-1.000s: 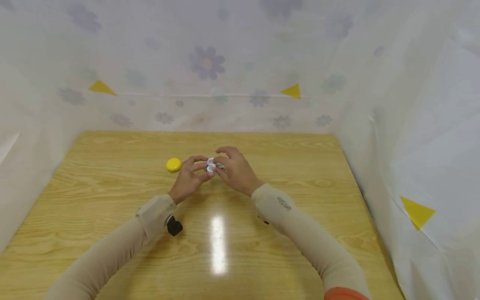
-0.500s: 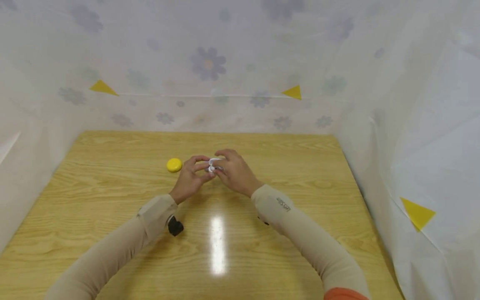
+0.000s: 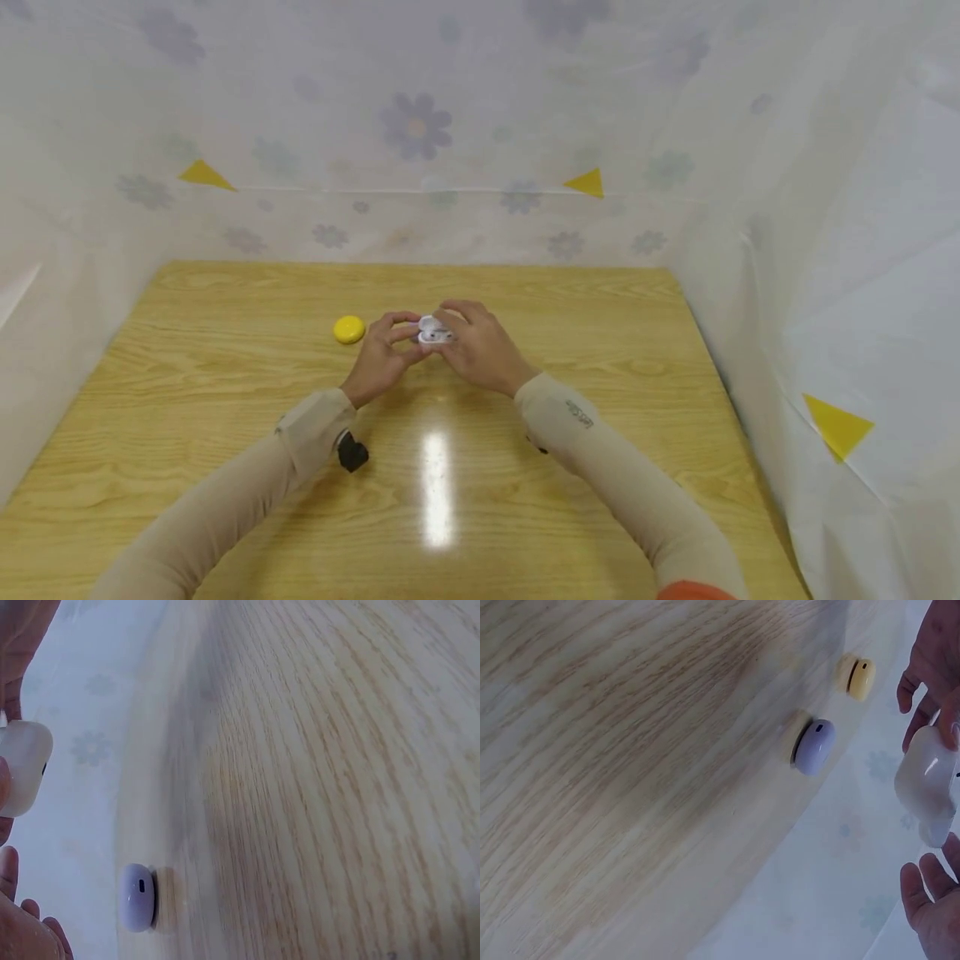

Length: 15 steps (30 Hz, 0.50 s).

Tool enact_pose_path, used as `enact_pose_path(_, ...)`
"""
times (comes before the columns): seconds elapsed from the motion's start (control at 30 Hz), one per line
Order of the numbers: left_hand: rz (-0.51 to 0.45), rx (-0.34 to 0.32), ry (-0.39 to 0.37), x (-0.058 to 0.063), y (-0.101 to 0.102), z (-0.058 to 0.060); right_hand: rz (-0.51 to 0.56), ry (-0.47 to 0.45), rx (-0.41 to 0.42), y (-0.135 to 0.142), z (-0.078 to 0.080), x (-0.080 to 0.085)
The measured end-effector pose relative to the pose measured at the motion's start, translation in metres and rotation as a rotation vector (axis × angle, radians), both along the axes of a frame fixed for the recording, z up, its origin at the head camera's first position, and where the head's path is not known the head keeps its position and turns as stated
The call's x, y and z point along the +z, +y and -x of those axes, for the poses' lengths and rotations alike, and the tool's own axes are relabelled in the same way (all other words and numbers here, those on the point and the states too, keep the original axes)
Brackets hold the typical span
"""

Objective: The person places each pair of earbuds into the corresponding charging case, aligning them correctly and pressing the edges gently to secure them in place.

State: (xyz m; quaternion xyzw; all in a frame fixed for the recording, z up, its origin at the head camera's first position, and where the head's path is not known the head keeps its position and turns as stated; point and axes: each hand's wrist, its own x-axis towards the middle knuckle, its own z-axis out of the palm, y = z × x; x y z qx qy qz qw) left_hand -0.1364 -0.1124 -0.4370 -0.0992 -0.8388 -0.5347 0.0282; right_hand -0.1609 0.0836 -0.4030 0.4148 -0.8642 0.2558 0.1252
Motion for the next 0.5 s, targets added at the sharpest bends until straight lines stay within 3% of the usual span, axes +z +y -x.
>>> enact_pose_path(0.27, -0.072, 0.016, -0.053, 0.002, 0.004, 0.002, -0.143, 0.009, -0.094, 0.01, 0.004, -0.005)
enact_pose_path(0.5, -0.07, 0.018, -0.087, 0.005, 0.006, 0.001, -0.134, 0.078, -0.09, 0.01, 0.007, -0.011)
